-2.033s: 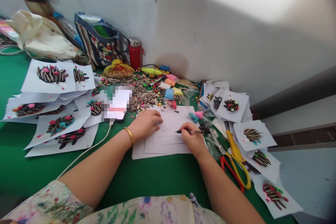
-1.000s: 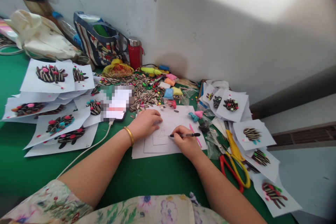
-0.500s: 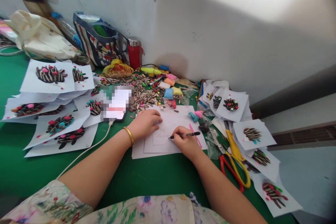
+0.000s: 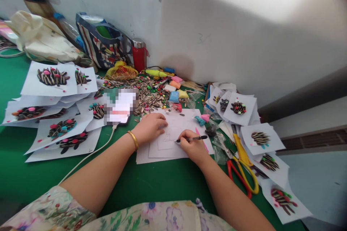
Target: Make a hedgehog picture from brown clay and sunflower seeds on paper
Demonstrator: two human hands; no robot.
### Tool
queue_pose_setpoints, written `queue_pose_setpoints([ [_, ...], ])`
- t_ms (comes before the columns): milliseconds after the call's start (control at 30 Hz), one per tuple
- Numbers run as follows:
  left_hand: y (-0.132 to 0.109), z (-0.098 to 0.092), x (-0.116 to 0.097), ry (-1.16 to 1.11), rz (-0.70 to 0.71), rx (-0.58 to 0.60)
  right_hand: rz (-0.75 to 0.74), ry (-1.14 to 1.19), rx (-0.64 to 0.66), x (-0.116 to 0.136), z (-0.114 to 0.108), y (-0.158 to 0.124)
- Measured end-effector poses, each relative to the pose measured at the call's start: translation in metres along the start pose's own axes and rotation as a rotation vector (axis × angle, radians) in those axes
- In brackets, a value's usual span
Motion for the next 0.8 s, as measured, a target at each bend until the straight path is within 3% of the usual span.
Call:
queue_pose_setpoints([
  [800,-0.0007,-0.0018,-0.0011,-0.005,0.001,0.002,-0.032,-0.012,-0.025,0.0027,-0.0017,0.0008],
])
Point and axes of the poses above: each hand's wrist, its own y-axis towards the middle knuckle, its own z-axis out of the palm, x = y × z, the point moved 2 cm from there along y, towards the middle knuckle, and after that the axes turned 13 degrees about z, right-handed, at the moved point
